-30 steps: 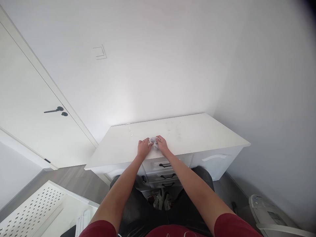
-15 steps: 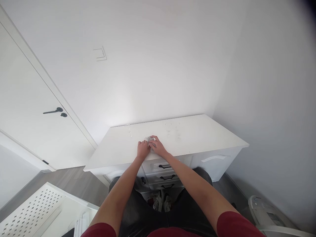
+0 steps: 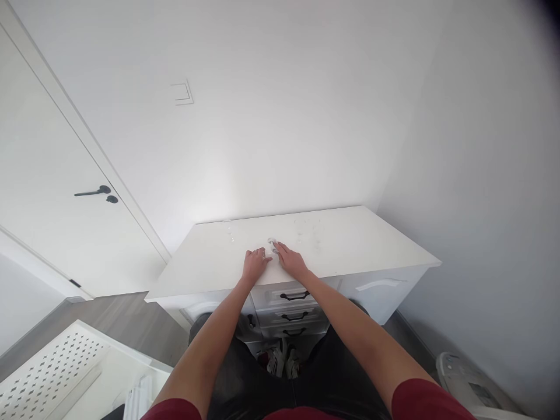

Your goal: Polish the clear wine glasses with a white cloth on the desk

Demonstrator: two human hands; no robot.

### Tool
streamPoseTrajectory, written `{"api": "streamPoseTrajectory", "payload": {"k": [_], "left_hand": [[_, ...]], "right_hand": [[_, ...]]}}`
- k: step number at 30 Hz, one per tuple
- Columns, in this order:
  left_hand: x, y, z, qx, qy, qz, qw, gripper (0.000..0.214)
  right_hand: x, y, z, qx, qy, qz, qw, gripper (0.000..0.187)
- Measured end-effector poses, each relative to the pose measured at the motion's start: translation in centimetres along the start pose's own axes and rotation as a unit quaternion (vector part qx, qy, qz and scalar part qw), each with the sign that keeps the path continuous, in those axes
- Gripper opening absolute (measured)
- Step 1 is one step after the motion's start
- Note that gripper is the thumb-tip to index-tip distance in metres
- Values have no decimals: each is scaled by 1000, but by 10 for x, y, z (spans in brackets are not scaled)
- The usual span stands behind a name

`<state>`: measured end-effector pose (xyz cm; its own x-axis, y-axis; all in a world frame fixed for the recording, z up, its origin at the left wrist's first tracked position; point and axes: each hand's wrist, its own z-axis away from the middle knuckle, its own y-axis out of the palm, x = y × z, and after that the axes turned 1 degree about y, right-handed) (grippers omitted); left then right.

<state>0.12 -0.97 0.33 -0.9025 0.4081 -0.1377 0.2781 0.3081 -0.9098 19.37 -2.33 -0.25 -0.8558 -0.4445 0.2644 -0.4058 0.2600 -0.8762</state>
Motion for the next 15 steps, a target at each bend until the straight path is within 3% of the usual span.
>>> {"api": "streamPoseTrajectory", "payload": {"k": [5,9,13,15], "left_hand": [[-3,-3,0,7,2,39,999,49],[-3,-3,-1,19,-1,29,999,34],[-3,-2,-1,4,4,1,1000,28],[-2,-1,-1,-5,14,-5,1000,29]], "right_hand": [[4,-1,3,-7,-4,29,1000,52],[6,-2,3,-14,29,36,999,53],[7,-3,3,9,-39,35,999,52],[7,-3,3,6,-37,35,999,51]]}}
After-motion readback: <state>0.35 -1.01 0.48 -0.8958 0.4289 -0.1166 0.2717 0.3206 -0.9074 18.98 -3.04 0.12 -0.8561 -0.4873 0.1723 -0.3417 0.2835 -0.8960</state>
